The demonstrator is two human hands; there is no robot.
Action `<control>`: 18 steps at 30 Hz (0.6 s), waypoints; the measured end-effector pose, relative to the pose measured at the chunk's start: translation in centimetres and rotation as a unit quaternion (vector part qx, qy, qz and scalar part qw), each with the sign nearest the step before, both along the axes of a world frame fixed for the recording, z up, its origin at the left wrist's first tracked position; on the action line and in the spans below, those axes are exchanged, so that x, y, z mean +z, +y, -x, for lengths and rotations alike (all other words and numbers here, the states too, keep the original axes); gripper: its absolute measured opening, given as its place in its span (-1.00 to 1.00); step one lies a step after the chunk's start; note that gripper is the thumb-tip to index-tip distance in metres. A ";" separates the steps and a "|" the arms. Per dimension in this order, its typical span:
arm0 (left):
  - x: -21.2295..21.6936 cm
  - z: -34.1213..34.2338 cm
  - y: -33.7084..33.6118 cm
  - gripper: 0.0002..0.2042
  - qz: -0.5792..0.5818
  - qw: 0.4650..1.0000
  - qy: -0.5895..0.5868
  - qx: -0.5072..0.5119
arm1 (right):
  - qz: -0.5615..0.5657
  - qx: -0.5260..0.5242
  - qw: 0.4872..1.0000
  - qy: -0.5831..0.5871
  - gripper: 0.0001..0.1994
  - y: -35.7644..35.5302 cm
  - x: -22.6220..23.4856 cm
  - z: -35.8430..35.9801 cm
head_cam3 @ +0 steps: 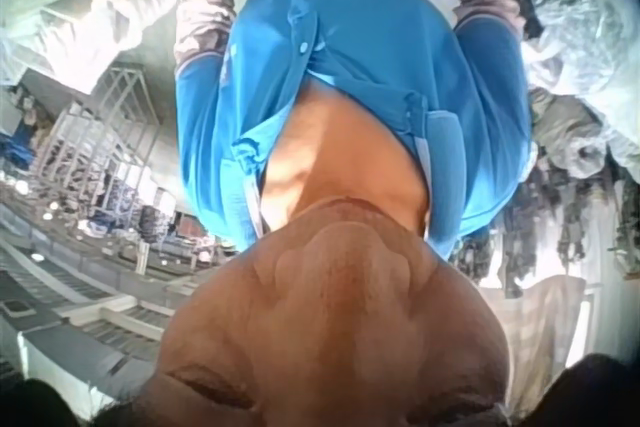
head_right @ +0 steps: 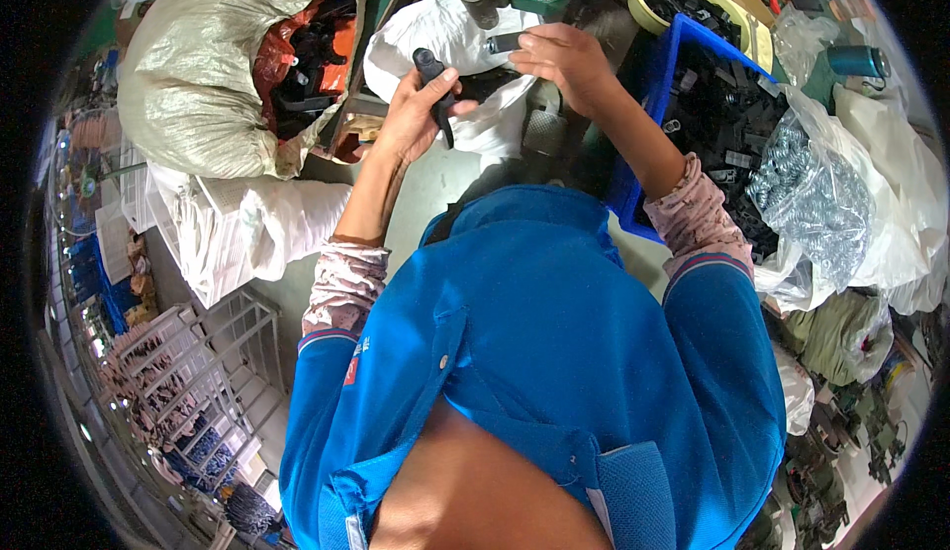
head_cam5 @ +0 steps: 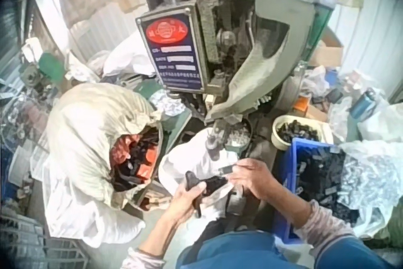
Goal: The person repeatedly picks small black plastic parts from a blue bin, attaches them to a larger black component, and places the assembled unit into a white bag. The cycle continues with multiple parts handled one at a time.
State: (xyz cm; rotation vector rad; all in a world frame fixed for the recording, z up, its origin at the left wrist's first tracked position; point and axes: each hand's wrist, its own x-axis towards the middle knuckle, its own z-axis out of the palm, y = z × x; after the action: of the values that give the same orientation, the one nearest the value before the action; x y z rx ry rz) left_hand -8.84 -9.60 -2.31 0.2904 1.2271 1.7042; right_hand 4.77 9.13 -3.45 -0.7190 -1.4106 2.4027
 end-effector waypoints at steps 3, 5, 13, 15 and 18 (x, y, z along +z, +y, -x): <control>0.2 -0.5 0.0 -0.78 -0.011 0.996 -0.088 -0.002 | 0.023 -0.002 0.999 0.030 -0.68 1.5 -0.4 -0.6; -0.1 -0.3 -0.2 -0.71 -0.025 0.993 -0.102 -0.056 | 0.028 -0.010 0.999 0.035 -0.70 1.5 0.9 -0.8; 0.9 -1.7 0.3 -0.67 -0.014 0.991 -0.064 -0.116 | 0.012 0.037 0.995 0.089 -0.67 2.2 1.5 -0.6; 1.1 -2.2 -0.1 -0.66 -0.021 0.991 0.008 -0.132 | -0.003 0.053 0.995 0.084 -0.68 2.3 1.4 -0.4; 1.7 -2.5 0.0 -0.66 -0.019 0.990 0.002 -0.140 | -0.028 0.057 0.996 0.064 -0.69 2.1 1.3 -0.4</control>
State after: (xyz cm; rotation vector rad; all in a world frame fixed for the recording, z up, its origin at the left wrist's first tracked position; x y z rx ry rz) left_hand -6.31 -9.58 -0.65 0.4669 1.0996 1.4854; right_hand 5.14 11.28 -2.15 -0.4727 -1.4966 2.4345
